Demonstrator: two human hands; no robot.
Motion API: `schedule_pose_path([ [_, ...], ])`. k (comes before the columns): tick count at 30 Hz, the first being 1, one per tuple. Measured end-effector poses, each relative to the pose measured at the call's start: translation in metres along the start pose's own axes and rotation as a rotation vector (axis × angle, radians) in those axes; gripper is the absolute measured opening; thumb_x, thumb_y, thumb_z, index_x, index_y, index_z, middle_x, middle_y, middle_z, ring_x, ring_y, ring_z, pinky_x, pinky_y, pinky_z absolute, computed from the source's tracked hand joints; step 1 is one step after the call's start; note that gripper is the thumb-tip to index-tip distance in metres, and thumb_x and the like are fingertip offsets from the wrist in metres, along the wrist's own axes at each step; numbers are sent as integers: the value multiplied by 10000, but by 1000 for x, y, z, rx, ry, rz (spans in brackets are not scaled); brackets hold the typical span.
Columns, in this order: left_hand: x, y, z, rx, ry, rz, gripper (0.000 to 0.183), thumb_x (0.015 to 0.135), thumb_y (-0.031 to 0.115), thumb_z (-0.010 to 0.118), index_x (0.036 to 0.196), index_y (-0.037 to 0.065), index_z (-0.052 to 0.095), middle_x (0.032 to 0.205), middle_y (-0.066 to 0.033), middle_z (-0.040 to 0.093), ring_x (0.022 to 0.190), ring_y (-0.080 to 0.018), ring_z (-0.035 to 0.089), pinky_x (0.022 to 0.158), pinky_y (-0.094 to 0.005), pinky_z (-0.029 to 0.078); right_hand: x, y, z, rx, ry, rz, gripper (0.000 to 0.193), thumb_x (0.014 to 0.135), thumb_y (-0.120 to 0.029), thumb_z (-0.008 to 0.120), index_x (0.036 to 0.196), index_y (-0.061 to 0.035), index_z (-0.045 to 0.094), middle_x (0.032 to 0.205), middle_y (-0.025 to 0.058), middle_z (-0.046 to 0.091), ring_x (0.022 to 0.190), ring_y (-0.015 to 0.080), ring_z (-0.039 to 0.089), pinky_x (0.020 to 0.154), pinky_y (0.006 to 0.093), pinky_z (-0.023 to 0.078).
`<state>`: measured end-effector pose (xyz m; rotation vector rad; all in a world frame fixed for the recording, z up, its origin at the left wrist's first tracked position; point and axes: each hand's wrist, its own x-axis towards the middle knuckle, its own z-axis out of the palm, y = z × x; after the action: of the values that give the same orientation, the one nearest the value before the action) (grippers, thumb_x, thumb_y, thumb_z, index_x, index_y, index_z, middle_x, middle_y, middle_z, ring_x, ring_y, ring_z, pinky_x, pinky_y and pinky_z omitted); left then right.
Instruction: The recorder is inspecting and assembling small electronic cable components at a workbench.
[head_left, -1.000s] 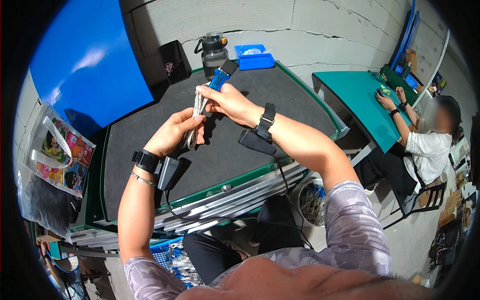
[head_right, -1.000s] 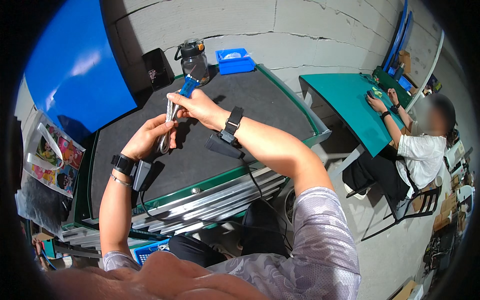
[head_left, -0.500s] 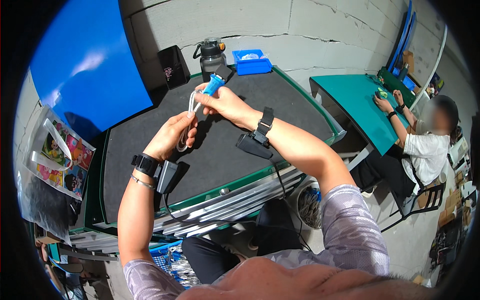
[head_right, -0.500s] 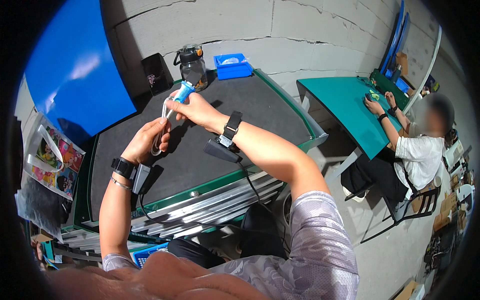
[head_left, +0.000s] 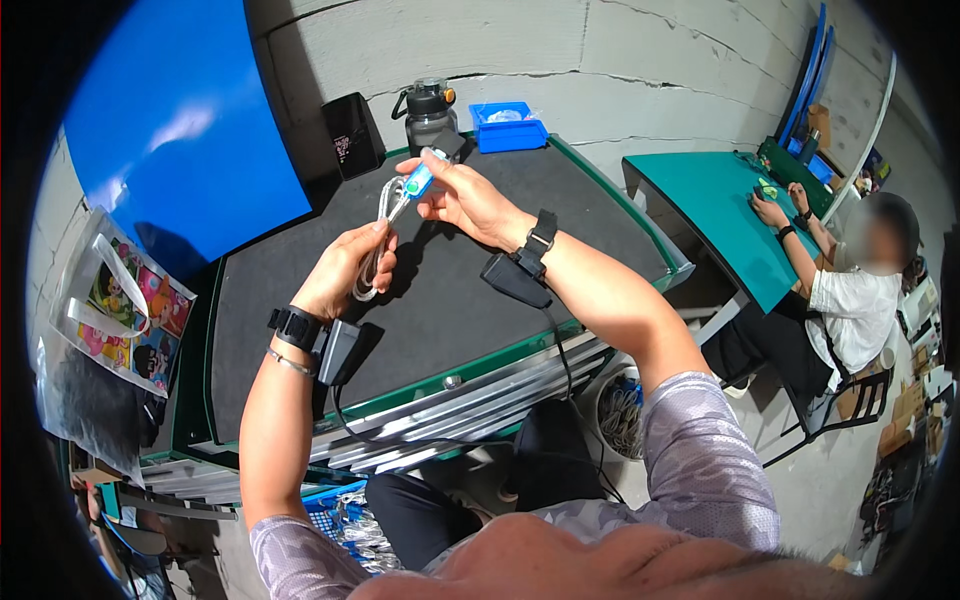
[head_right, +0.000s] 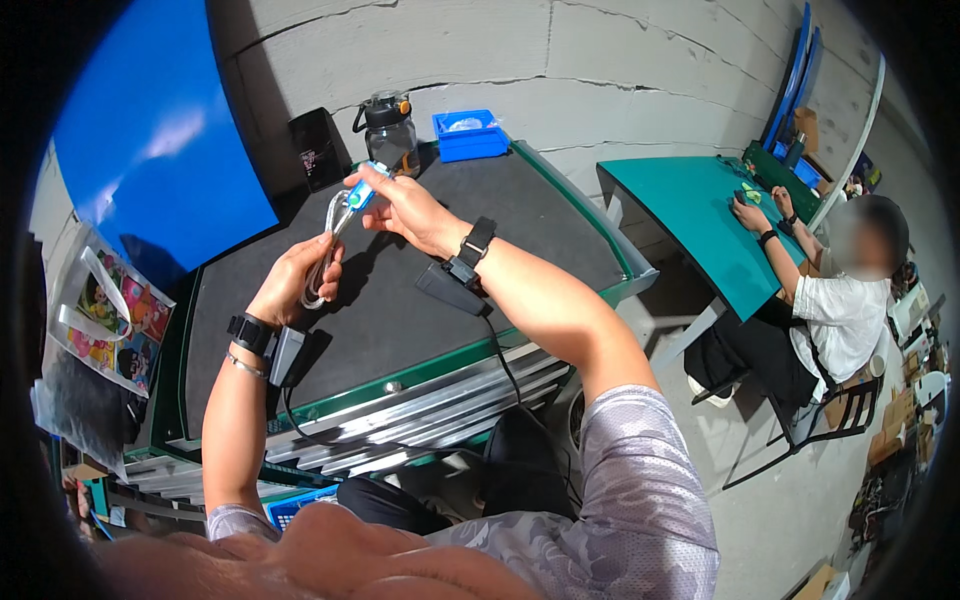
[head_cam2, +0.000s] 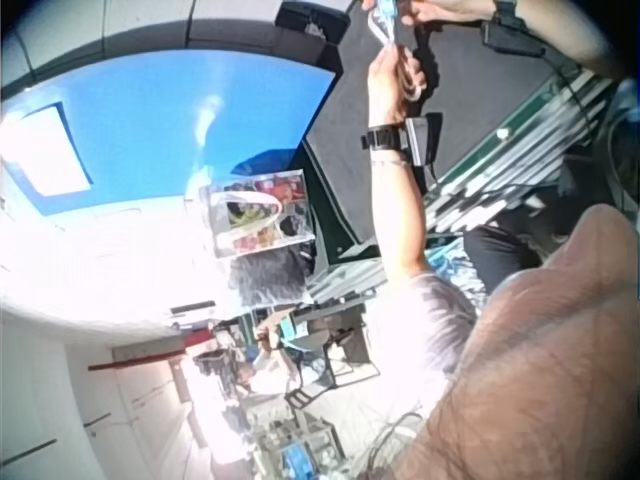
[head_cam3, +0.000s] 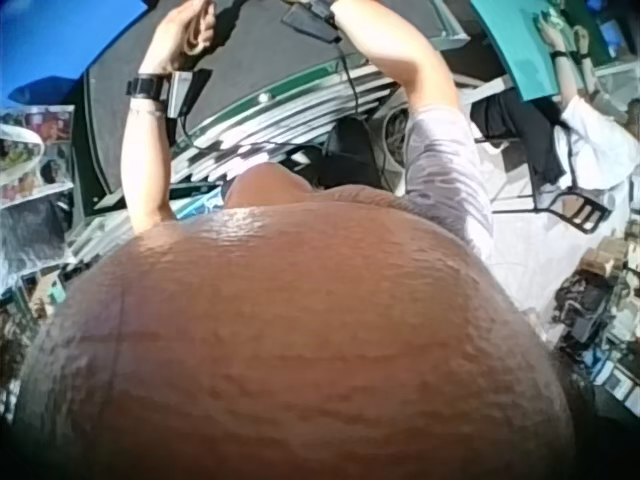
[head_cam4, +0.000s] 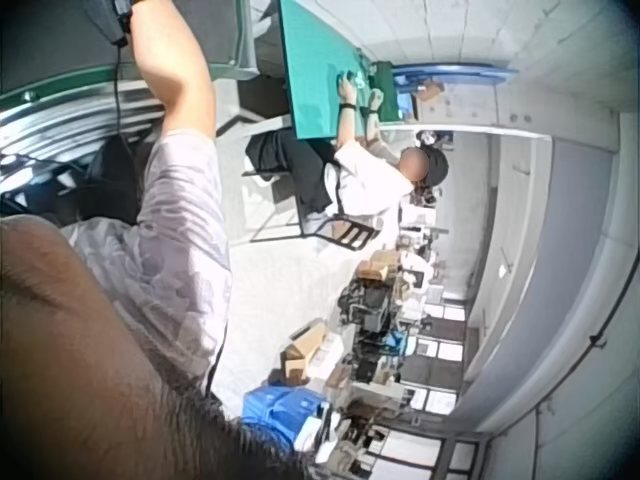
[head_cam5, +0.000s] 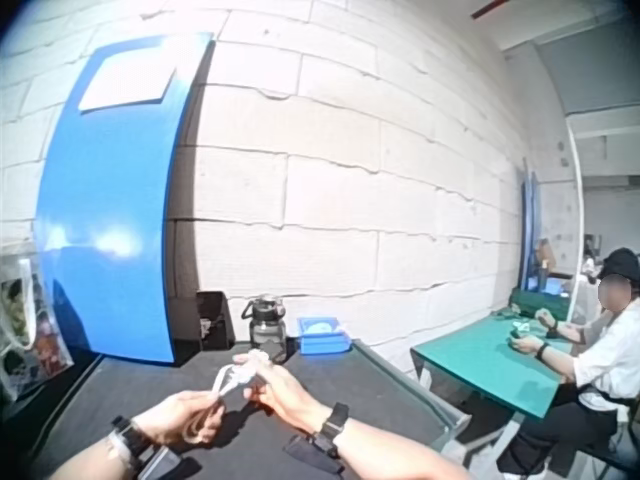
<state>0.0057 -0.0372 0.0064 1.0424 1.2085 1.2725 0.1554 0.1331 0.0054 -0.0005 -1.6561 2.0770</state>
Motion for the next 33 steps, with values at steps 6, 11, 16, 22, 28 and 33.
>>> schedule_pose_path([
  [6,-1,1,2,-34,40,72,317,1031,358,445,943,60,509,653,-6,492,525,-103,468,514,-241,419,-3,-3,5,-15,-32,-40,386,969,-291,588,1286,-72,552,1045,8,601,840,95,578,803,253,481],
  [11,1,-1,1,-6,39,101,309,1034,345,442,932,64,520,671,-8,524,542,-102,508,531,-233,442,0,0,3,-116,64,-75,340,958,-295,608,1228,-90,582,1035,-6,603,863,86,591,800,243,478],
  [16,4,-4,-1,15,32,82,274,1027,314,479,904,74,531,689,-6,553,573,-91,549,552,-227,466,1,7,3,-274,95,-154,287,903,-267,706,1098,-77,616,991,-14,622,846,56,573,795,240,486],
  [22,5,-6,-1,107,27,67,271,1008,326,529,903,75,538,725,1,559,599,-88,568,579,-226,483,2,11,3,-262,99,-147,277,908,-245,703,1098,-64,617,976,-10,623,810,53,563,766,219,486],
  [28,5,-6,1,140,30,83,279,1004,334,536,904,74,539,737,2,561,616,-88,583,587,-229,490,5,16,0,-244,93,-150,274,928,-266,675,1102,-62,616,921,-17,602,785,52,561,734,208,479],
  [33,5,-7,0,149,14,98,280,1006,333,530,927,65,550,736,-4,570,618,-92,588,590,-227,494,5,16,-2,-219,112,-111,288,975,-327,590,1112,-75,609,917,-17,603,778,65,570,733,223,485],
])
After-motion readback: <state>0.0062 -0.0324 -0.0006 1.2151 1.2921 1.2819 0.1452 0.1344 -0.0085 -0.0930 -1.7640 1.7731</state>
